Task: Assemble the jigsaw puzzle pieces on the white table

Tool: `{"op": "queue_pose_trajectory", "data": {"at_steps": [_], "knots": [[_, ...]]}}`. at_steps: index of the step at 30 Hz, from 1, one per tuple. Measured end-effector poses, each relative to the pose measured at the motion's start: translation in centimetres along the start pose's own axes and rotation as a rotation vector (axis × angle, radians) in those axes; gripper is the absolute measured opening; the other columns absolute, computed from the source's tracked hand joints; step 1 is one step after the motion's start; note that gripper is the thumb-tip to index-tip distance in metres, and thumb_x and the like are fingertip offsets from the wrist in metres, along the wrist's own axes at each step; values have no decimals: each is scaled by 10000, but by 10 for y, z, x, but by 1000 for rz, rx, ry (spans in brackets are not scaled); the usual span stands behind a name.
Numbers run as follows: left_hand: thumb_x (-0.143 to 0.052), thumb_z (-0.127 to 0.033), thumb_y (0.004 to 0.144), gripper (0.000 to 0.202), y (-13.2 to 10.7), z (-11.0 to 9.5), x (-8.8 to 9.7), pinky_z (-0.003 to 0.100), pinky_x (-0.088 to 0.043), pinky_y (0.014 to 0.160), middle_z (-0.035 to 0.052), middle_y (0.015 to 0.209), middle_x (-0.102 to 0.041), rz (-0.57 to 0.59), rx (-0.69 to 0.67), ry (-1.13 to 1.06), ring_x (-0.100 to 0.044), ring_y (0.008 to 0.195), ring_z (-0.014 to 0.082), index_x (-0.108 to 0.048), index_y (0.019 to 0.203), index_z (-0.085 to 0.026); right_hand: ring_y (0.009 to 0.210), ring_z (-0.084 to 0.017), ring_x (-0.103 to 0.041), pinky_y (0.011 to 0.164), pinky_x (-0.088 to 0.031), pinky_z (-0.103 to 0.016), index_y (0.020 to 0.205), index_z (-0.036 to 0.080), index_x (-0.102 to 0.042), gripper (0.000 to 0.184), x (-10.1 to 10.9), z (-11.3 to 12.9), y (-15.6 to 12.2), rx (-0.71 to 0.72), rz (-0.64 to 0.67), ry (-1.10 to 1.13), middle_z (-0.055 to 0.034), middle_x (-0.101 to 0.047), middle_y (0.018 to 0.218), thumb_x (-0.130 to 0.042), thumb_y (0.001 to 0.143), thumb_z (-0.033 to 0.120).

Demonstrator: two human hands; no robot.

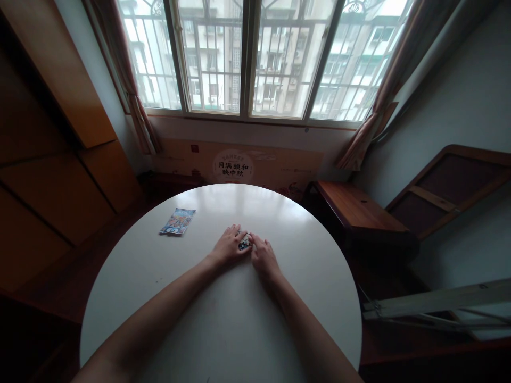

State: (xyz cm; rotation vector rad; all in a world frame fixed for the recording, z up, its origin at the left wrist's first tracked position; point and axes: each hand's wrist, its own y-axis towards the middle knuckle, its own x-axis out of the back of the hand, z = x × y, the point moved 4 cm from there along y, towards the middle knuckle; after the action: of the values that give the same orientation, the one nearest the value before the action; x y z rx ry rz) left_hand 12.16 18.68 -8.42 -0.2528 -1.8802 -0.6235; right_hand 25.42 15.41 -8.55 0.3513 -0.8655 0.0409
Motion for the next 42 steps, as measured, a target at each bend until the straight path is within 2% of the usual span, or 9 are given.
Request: {"op": "queue_pose_trajectory", "data": {"at_steps": [4, 7, 10, 12, 18, 25, 31, 36, 42], "knots": [[-542, -478, 793, 534, -2, -15, -7, 438, -257, 1068, 149, 1357, -437, -50, 92, 21, -386, 1259, 282, -507, 1233, -176, 1235, -211, -444, 1081, -202, -444, 1305, 173, -446, 540, 1, -1, 1, -19, -5, 16, -93, -542, 1282, -383, 781, 59], [-511, -483, 813, 515, -8, -20, -4, 446, -250, 1065, 142, 1362, -434, -56, 120, 45, -395, 1250, 279, -502, 1235, -186, 1231, -219, -448, 1077, -215, -443, 1285, 162, -471, 512, 1, -3, 1, -13, 3, 8, -100, -546, 1277, -406, 783, 81], [-486, -480, 832, 496, -18, -14, 9, 471, -259, 1052, 138, 1357, -440, -71, 149, 35, -356, 1277, 296, -504, 1234, -191, 1233, -237, -442, 1070, -227, -451, 1238, 155, -521, 466, 1, -4, 1, 5, 8, -14, -104, -569, 1247, -435, 783, 100], [-490, -439, 841, 463, -28, -8, 21, 447, -287, 1045, 122, 1333, -465, -126, 121, 2, -371, 1265, 278, -502, 1235, -198, 1215, -249, -455, 1056, -249, -456, 1200, 158, -554, 434, 3, -3, 0, 30, -14, -26, -106, -589, 1218, -469, 777, 117], [-503, -280, 842, 282, -50, 5, 39, 368, -414, 936, 74, 1091, -595, -252, 55, -180, -531, 1043, 208, -585, 1099, -198, 1094, -218, -527, 968, -376, -377, 1135, 192, -604, 370, 10, 6, -3, 141, -110, 20, -86, -612, 1152, -546, 771, 158], [-494, -231, 835, 188, -48, 7, 38, 350, -439, 881, 55, 965, -621, -278, 85, -313, -555, 951, 199, -648, 939, -199, 986, -212, -560, 890, -420, -368, 1008, 213, -666, 233, 14, 8, -4, 159, -105, 26, -75, -641, 1018, -564, 802, 176], [-504, -219, 825, 178, -49, 10, 37, 345, -442, 870, 52, 922, -626, -292, 108, -379, -560, 933, 195, -651, 921, -197, 909, -207, -578, 851, -441, -360, 920, 208, -679, 170, 17, 9, -3, 126, -131, 72, -64, -654, 919, -580, 788, 166], [-508, -194, 821, 177, -49, 6, 39, 336, -439, 877, 50, 930, -625, -313, 78, -403, -558, 950, 190, -653, 923, -197, 875, -199, -592, 783, -489, -330, 852, 182, -670, 128, 18, 8, -3, 103, -168, 242, -67, -642, 884, -566, 778, 168], [-538, -223, 818, 168, -51, -2, 42, 345, -445, 879, 63, 937, -628, -318, 57, -428, -564, 953, 196, -648, 941, -189, 807, -173, -609, 687, -518, -290, 899, 169, -643, 161, 18, 8, -4, 126, -175, 346, -63, -624, 901, -531, 783, 161]]}}
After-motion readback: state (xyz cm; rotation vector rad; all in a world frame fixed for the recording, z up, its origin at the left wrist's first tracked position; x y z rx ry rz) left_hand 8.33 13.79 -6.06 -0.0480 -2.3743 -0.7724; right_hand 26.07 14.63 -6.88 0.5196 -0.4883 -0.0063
